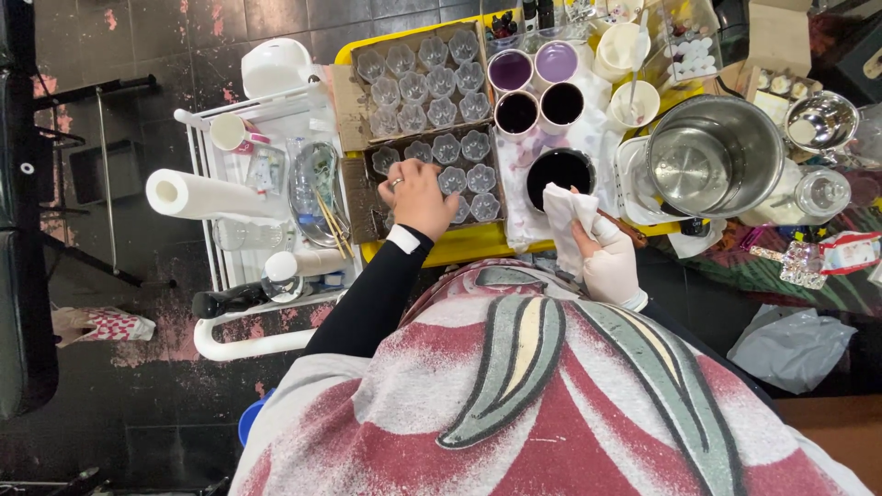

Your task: Wiping a small plastic cup with a white cloth in a candle production setting.

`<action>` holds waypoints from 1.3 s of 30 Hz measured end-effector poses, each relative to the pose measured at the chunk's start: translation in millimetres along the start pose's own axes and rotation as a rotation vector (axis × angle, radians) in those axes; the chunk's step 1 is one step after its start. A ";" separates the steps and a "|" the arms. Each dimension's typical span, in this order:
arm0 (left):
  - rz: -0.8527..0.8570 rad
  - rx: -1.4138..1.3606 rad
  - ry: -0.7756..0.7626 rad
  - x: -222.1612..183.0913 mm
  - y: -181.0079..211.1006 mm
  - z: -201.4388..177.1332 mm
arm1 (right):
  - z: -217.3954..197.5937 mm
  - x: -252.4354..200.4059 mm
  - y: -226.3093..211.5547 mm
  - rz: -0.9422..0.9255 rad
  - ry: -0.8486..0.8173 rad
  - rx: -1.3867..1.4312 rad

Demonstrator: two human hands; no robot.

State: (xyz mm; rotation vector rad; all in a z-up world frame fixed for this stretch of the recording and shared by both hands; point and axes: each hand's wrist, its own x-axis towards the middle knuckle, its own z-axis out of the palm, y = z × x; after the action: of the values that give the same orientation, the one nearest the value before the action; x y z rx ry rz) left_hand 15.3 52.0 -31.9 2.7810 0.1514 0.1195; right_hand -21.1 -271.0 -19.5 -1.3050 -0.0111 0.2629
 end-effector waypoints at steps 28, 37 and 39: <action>0.049 -1.319 -0.271 -20.0 50.4 -61.4 | 76.8 36.6 -68.4 -0.118 -0.067 -0.012; -0.023 -2.061 -0.132 -44.7 79.1 -15.9 | 112.8 50.2 -72.3 -0.813 -0.440 -0.753; -0.091 -2.490 -0.332 -41.6 81.5 -32.8 | 104.6 50.3 -58.7 -1.028 -0.481 -0.865</action>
State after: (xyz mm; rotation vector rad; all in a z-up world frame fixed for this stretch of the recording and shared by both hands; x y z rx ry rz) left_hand -22.0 -17.8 24.6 0.2830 -0.0233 -0.1325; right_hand 22.3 -175.4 57.4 -1.8638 -1.2868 -0.3696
